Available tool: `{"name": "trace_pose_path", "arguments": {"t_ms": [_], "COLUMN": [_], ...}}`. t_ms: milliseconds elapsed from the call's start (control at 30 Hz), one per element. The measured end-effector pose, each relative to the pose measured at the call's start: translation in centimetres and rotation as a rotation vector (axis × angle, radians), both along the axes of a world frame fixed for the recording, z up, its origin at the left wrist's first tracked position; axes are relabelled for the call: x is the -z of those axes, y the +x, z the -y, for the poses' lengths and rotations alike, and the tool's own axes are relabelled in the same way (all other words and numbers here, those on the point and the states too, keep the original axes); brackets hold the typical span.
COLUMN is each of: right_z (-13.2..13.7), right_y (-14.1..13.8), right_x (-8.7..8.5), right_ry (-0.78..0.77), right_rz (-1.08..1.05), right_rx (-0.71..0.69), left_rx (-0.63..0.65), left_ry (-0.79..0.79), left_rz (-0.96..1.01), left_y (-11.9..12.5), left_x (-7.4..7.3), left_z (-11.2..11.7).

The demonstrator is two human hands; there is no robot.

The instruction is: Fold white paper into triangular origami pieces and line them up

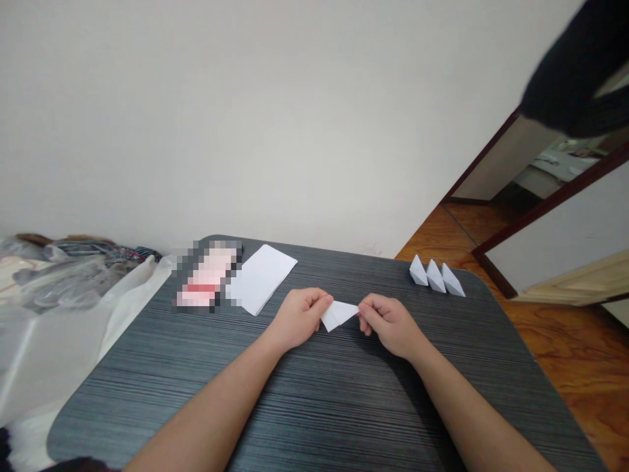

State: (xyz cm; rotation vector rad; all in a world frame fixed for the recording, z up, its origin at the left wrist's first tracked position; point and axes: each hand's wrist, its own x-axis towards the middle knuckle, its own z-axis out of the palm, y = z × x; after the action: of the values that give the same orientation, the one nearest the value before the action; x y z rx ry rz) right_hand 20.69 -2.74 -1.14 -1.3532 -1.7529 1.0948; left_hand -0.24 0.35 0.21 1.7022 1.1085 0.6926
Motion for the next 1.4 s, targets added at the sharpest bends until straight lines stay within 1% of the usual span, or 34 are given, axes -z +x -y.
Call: {"name": "trace_pose_path", "arguments": {"t_ms": [233,433,533,733,967,1167,1300,1400], "right_z": [0.0,0.0,-0.1,-0.2,-0.2,-0.4,-1.0,-1.4], "right_y": [-0.1,-0.4,-0.4,-0.5,-0.7,-0.9,-1.0,-1.5], "right_x": [0.0,-0.2,-0.2,0.0,0.1,-0.5,-1.2,-1.4], "right_ry": [0.028,0.023,0.033,0.047,0.045,0.008,-0.021,0.023], "right_rz": [0.021,-0.009,0.016,0.035,-0.015,-0.087,-0.005,0.056], "right_rx": [-0.021,-0.044,-0.059,-0.036,-0.012,-0.046,-0.071,-0.038], "left_rx": [0.099,0.113,0.128,0.105,0.141,0.106,0.096,0.079], "left_ry": [0.082,0.115,0.121,0.160,0.199,0.225,0.230,0.225], "left_rz": [-0.047,-0.068,-0.079,-0.086,-0.077,-0.071,-0.050,-0.035], "left_y": [0.1,-0.1,-0.2,-0.1,-0.3,-0.7,-0.8,-0.8], "left_x": [0.3,0.1,0.1,0.4,0.5,0.8,0.8,0.8], "left_z": [-0.1,0.0,0.0,-0.1,0.0,0.0,0.0,-0.1]}}
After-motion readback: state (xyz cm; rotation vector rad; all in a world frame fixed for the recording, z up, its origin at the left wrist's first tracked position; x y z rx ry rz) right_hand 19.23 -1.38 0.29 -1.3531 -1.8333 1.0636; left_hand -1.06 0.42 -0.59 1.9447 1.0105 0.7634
